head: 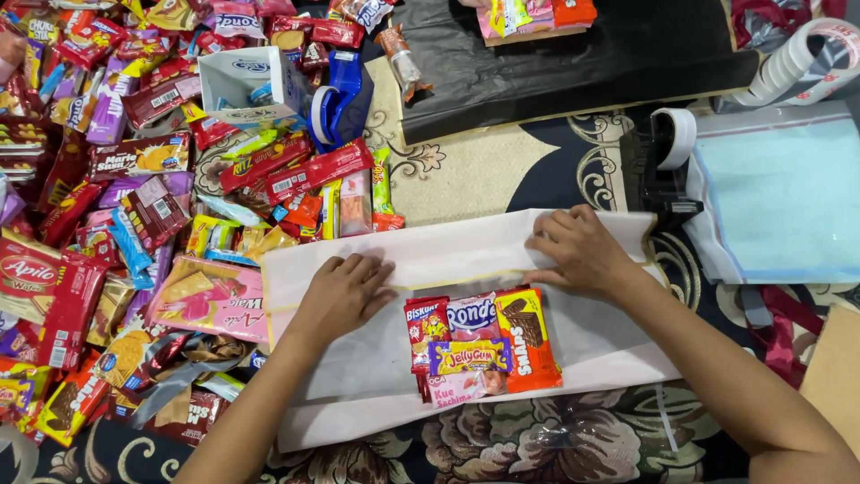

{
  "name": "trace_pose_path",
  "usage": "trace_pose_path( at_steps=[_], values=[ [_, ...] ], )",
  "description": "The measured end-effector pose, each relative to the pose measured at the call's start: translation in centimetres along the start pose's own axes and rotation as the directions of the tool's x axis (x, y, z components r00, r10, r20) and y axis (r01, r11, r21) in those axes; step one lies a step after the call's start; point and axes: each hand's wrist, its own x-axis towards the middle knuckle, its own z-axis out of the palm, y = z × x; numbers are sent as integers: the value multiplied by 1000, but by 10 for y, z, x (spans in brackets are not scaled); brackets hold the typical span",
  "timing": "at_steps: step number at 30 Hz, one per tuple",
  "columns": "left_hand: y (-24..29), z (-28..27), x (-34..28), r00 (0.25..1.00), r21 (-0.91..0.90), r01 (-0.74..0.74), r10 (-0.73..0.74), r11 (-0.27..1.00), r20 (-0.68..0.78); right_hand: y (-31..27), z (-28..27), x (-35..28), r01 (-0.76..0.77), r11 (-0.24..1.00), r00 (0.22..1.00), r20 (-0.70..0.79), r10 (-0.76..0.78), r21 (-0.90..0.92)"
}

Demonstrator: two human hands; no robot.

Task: Wrapping several snack packets in decorative paper to create a snack bouquet.

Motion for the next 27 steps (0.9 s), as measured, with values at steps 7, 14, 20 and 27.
trace_pose_path(
  at_steps=[7,14,20,27],
  values=[
    [8,-14,-2,954,-33,201,-188,979,235,7,3,1,-239,958,961,177,211,156],
    [14,-28,8,908,-173,313,-241,934,344,23,13,2,-305,939,923,290,252,156],
    [10,-9,8,933,-165,279,-226,946,282,33,14,2,-277,941,940,258,224,194],
    [-7,-12,5,916,-221,321,-242,921,321,42,38,-12,-261,956,961,129,244,135]
  ],
)
